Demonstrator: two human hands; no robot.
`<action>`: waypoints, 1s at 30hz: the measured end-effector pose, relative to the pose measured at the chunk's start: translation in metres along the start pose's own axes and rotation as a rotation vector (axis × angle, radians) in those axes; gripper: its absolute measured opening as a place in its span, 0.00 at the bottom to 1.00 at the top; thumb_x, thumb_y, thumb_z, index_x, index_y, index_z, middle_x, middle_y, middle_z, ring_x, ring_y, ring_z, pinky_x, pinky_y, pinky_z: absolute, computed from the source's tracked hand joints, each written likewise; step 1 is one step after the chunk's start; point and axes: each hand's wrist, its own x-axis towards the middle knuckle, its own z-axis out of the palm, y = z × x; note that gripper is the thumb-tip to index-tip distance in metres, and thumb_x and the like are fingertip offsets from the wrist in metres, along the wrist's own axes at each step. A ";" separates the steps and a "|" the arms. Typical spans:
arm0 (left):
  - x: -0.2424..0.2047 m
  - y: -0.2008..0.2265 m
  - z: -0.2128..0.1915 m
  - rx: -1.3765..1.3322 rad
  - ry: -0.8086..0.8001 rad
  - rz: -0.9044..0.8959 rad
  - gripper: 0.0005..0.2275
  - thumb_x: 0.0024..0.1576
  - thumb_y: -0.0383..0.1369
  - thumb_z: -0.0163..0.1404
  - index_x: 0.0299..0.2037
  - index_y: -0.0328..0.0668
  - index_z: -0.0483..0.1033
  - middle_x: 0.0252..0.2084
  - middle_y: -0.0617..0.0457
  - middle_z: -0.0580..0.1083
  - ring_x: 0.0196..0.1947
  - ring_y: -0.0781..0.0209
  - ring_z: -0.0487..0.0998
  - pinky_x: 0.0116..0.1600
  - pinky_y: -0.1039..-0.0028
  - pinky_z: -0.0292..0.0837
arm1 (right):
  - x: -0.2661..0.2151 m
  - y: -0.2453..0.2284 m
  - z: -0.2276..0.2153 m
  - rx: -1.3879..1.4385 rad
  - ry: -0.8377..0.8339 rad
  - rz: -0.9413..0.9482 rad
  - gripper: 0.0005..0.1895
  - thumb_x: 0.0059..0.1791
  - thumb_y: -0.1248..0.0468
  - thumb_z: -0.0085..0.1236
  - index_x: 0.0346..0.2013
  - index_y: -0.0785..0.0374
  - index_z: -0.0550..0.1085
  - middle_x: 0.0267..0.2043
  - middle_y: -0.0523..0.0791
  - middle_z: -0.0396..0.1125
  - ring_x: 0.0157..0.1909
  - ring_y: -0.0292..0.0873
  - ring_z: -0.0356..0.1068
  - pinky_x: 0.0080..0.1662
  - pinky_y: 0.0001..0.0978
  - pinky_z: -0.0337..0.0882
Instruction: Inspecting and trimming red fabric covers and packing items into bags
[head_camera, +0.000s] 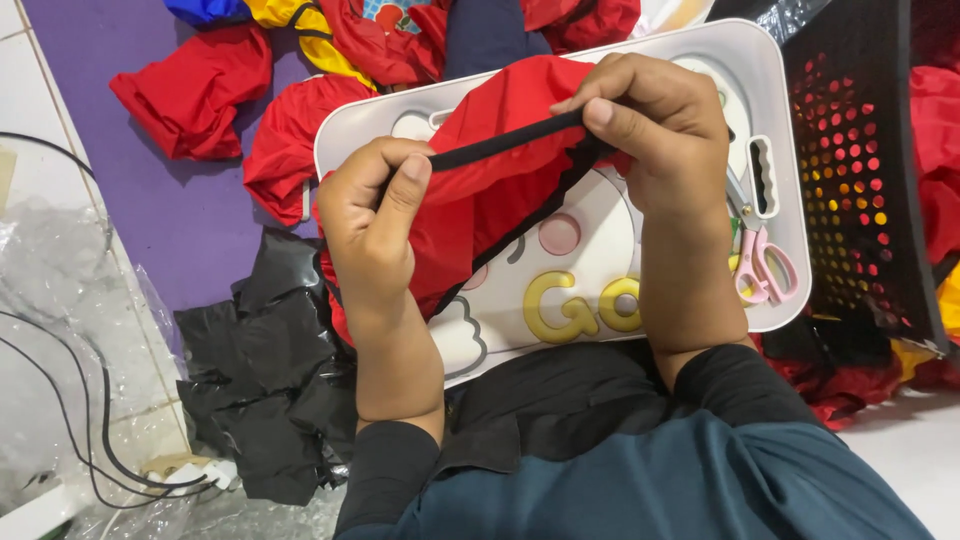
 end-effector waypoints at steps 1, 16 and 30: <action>0.000 -0.001 0.000 -0.001 0.001 0.001 0.06 0.64 0.27 0.46 0.39 0.31 0.75 0.27 0.61 0.63 0.28 0.73 0.56 0.37 0.82 0.51 | 0.001 -0.001 0.000 -0.001 -0.002 0.000 0.06 0.55 0.70 0.52 0.43 0.71 0.74 0.41 0.45 0.68 0.37 0.33 0.62 0.45 0.17 0.62; 0.006 0.005 0.030 0.489 0.082 0.390 0.10 0.53 0.14 0.63 0.42 0.32 0.81 0.37 0.50 0.71 0.29 0.62 0.67 0.35 0.73 0.64 | 0.008 -0.017 0.009 -0.707 -0.116 -0.463 0.17 0.45 0.79 0.76 0.45 0.78 0.77 0.49 0.56 0.65 0.40 0.48 0.64 0.42 0.36 0.65; -0.001 -0.010 0.015 0.598 0.287 0.884 0.09 0.49 0.16 0.64 0.32 0.38 0.79 0.38 0.53 0.73 0.33 0.56 0.74 0.38 0.65 0.76 | 0.005 0.023 -0.008 -0.765 0.256 -1.057 0.18 0.42 0.89 0.67 0.33 0.70 0.71 0.36 0.50 0.62 0.30 0.46 0.63 0.33 0.42 0.67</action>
